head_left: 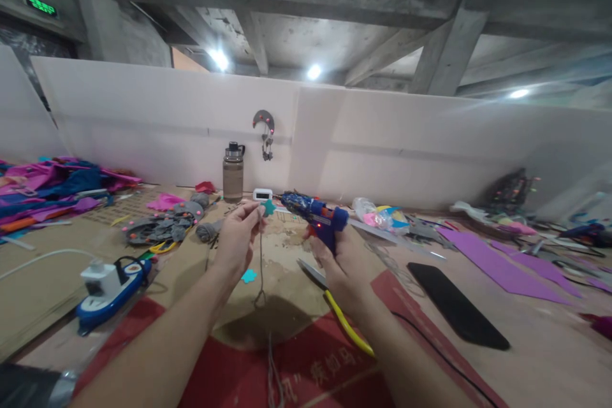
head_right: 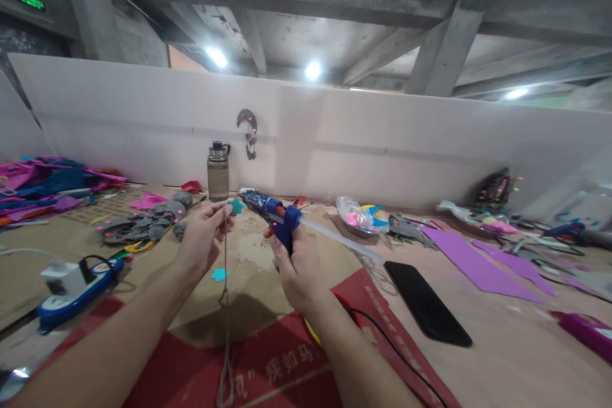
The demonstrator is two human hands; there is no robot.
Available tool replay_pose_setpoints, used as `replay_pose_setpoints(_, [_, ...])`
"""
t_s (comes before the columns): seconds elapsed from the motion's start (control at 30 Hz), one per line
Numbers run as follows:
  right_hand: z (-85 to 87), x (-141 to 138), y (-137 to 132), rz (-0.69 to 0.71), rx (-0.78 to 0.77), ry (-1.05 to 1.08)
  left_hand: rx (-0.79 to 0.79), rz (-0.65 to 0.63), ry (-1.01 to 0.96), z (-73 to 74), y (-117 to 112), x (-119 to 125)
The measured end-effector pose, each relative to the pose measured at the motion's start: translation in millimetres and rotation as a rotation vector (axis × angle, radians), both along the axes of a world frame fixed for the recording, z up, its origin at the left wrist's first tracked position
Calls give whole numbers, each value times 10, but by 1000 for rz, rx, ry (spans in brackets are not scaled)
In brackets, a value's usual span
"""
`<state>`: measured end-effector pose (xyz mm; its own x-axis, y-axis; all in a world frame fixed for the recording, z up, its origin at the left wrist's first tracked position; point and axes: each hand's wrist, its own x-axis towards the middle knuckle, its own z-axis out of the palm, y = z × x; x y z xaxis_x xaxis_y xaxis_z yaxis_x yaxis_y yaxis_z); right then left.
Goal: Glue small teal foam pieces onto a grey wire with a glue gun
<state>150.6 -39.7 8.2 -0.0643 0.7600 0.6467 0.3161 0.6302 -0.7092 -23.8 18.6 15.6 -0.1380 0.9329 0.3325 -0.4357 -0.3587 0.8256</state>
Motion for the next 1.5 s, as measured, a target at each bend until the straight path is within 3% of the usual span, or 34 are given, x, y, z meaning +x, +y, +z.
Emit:
replay_pose_setpoints(0.37, [-22,-37,-6,-77,34,-180,13,-39,-48,19,-18,8])
replay_pose_setpoints(1.5, [-45,-50,13,-89,45,-228,27,-45,-11,14,-30,12])
